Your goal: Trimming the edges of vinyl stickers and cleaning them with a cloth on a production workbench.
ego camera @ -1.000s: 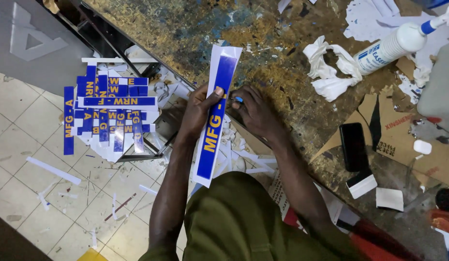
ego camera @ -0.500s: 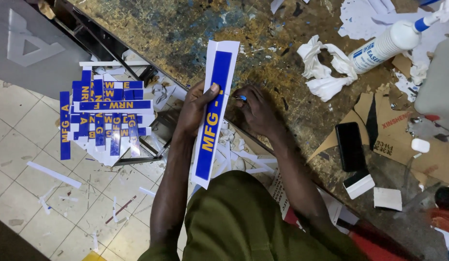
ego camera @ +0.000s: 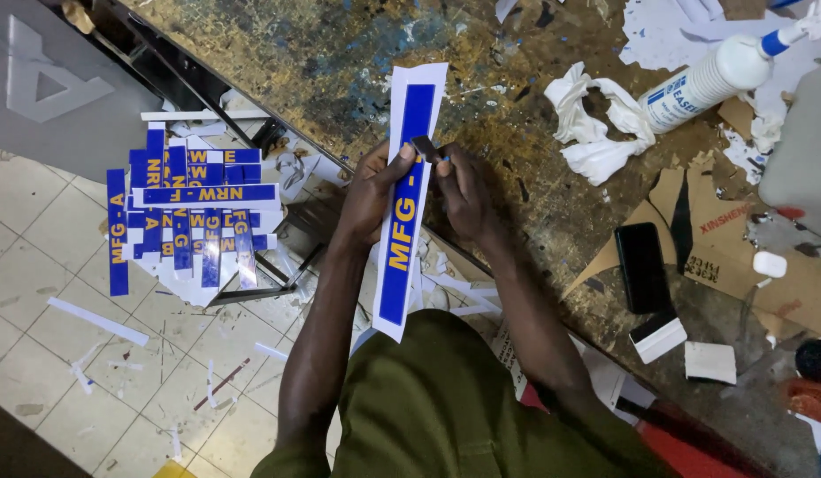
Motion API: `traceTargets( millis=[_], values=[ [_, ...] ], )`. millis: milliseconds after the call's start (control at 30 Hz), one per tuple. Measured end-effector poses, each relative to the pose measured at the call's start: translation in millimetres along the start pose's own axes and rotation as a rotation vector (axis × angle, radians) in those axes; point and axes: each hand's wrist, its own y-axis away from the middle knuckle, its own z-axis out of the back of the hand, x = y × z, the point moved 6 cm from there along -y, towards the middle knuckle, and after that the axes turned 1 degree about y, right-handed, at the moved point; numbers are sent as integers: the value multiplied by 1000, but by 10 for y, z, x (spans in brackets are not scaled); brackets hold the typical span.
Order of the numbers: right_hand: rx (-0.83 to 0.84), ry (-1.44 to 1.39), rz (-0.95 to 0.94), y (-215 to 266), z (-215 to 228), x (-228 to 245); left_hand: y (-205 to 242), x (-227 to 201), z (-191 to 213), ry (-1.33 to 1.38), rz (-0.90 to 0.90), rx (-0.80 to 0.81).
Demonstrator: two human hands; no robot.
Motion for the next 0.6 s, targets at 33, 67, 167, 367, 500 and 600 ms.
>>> traceTargets(
  millis=[33,67,167,367,500,600],
  values=[
    [-39,-8,-6,-41,5,76,-16,-3,-15,10,-5,3],
    [-78,-17,-12,-81,11,153,-31,-6,-30,20,-10,5],
    [-120,0,-62,-104,11,59,-38,-13,-88,4,-19,-4],
    [-152,-26,-114,-85,10,-283,-120,21,-167,55,-40,-115],
    [-176,-37,-117,-65,11,-395,-146,22,-198,49,-54,-143],
    [-187,-9,-137,-42,-6,-416,-154,28,-195,41,-53,-166]
  ],
)
